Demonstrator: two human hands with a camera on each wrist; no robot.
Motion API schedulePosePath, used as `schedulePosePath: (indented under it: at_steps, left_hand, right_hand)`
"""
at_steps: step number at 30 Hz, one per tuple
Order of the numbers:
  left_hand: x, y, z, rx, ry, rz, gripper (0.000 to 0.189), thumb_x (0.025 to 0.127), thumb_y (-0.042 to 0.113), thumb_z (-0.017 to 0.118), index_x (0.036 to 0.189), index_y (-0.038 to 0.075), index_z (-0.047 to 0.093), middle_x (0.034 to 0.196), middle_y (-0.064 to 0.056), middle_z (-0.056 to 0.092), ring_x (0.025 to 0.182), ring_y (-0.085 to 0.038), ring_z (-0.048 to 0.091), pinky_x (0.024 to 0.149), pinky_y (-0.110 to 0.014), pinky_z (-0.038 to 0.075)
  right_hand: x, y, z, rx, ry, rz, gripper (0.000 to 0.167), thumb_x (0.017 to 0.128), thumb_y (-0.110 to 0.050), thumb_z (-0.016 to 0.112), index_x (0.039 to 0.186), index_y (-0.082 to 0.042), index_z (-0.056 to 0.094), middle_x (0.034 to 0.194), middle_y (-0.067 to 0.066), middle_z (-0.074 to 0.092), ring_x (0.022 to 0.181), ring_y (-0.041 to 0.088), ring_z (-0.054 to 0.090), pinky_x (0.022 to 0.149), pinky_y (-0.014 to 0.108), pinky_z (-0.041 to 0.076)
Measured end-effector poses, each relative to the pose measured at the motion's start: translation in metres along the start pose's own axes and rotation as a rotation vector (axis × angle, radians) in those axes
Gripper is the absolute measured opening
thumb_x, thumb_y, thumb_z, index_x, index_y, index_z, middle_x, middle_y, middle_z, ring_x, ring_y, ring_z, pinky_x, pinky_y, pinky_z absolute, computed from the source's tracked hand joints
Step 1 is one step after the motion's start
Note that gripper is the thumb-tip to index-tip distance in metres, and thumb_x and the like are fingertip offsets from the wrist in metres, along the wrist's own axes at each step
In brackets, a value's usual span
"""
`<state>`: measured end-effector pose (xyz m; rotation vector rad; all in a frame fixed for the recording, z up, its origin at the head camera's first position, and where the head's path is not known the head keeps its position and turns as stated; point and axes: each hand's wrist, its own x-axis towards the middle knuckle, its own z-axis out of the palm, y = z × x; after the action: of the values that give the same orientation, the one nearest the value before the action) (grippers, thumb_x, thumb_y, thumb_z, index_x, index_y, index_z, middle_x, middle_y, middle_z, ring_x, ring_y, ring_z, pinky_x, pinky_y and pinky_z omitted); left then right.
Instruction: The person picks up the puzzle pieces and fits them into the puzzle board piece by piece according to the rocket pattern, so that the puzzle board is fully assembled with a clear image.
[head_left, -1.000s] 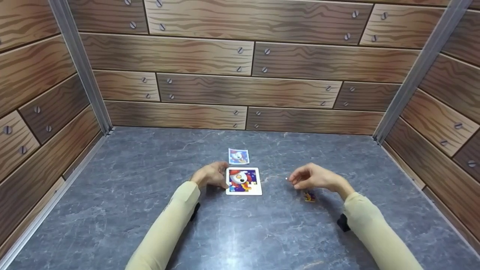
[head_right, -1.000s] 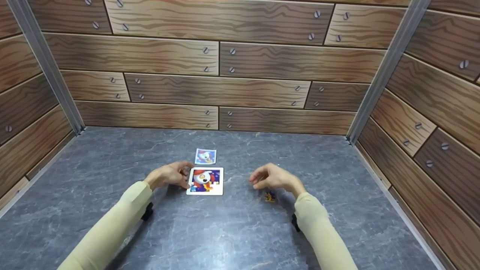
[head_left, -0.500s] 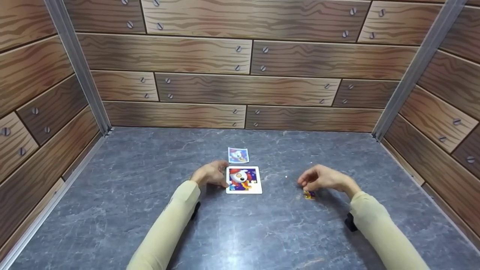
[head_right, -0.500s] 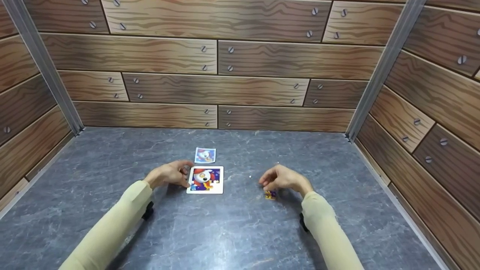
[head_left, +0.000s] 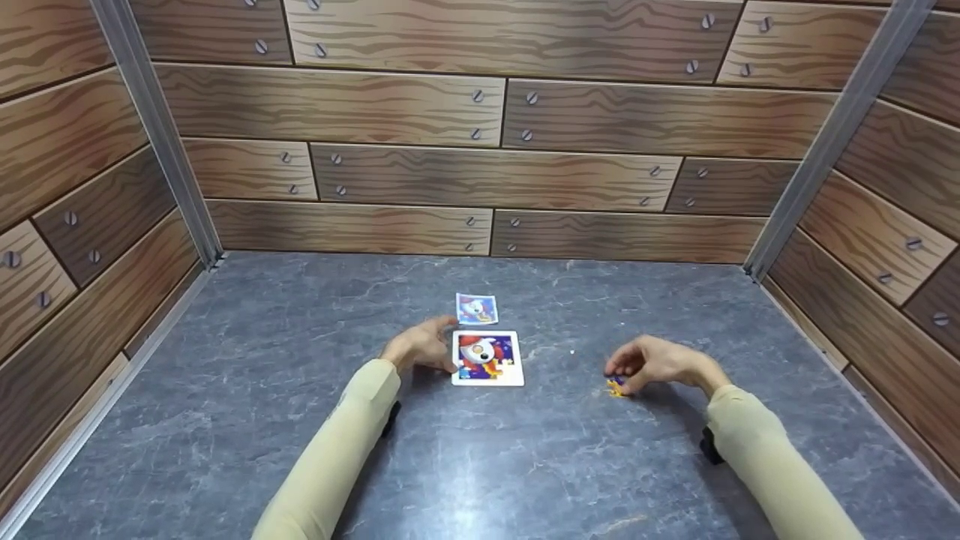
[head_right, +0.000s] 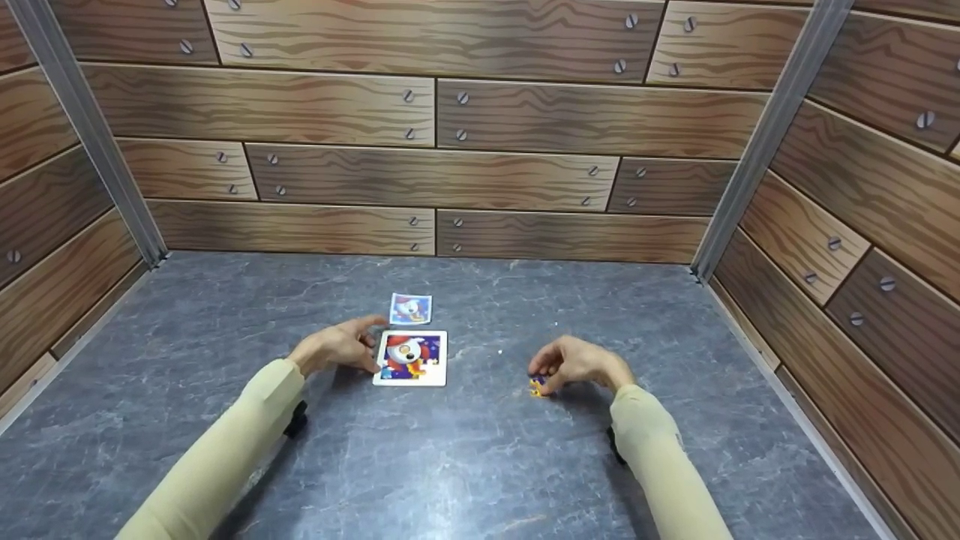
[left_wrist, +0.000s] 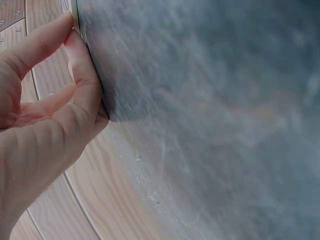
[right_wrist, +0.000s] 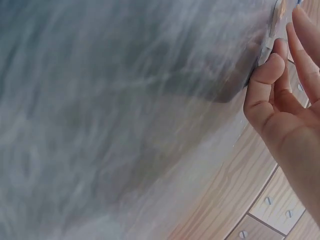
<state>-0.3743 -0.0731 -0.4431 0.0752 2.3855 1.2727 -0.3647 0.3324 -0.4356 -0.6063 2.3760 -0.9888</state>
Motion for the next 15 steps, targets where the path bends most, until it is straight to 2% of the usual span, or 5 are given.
schedulePosePath:
  at_steps: [2, 4, 10, 15]
  left_hand:
    - [0.0001, 0.0010, 0.0002, -0.004, -0.004, -0.012, 0.082, 0.075, -0.007, 0.075, 0.147, 0.014, 0.042, 0.122, -0.014, 0.058, 0.087, -0.017, 0.059, 0.071, -0.026, 0.053]
    - [-0.0002, 0.0011, 0.0003, 0.000, 0.004, -0.025, 0.079, 0.075, -0.006, 0.075, 0.145, 0.014, 0.045, 0.121, -0.013, 0.058, 0.086, -0.016, 0.058, 0.068, -0.023, 0.052]
    - [-0.0007, -0.0002, 0.0010, -0.018, 0.004, -0.019, 0.078, 0.075, -0.007, 0.075, 0.145, 0.012, 0.045, 0.129, -0.015, 0.056, 0.094, -0.019, 0.058, 0.071, -0.024, 0.054]
    - [-0.0014, 0.0011, 0.0012, 0.001, 0.023, -0.044, 0.077, 0.075, -0.006, 0.076, 0.143, 0.015, 0.047, 0.130, -0.014, 0.056, 0.096, -0.019, 0.058, 0.073, -0.025, 0.053]
  right_hand:
    - [0.0000, -0.0004, 0.0006, -0.025, -0.012, -0.007, 0.039, 0.073, -0.002, 0.081, 0.109, 0.005, 0.068, 0.093, 0.005, 0.064, 0.085, 0.014, 0.055, 0.071, 0.018, 0.048]
    - [0.0003, -0.0006, 0.0013, -0.051, -0.018, -0.005, 0.038, 0.072, -0.002, 0.082, 0.107, 0.003, 0.068, 0.093, 0.005, 0.063, 0.085, 0.015, 0.054, 0.071, 0.018, 0.047]
    - [0.0008, -0.0006, 0.0029, -0.097, -0.021, -0.010, 0.034, 0.072, -0.003, 0.082, 0.103, -0.001, 0.069, 0.092, 0.005, 0.064, 0.084, 0.017, 0.054, 0.071, 0.020, 0.046]
    - [0.0009, -0.0014, 0.0028, -0.098, -0.032, -0.012, 0.031, 0.074, -0.001, 0.080, 0.102, 0.000, 0.069, 0.091, 0.007, 0.063, 0.082, 0.016, 0.052, 0.069, 0.020, 0.046]
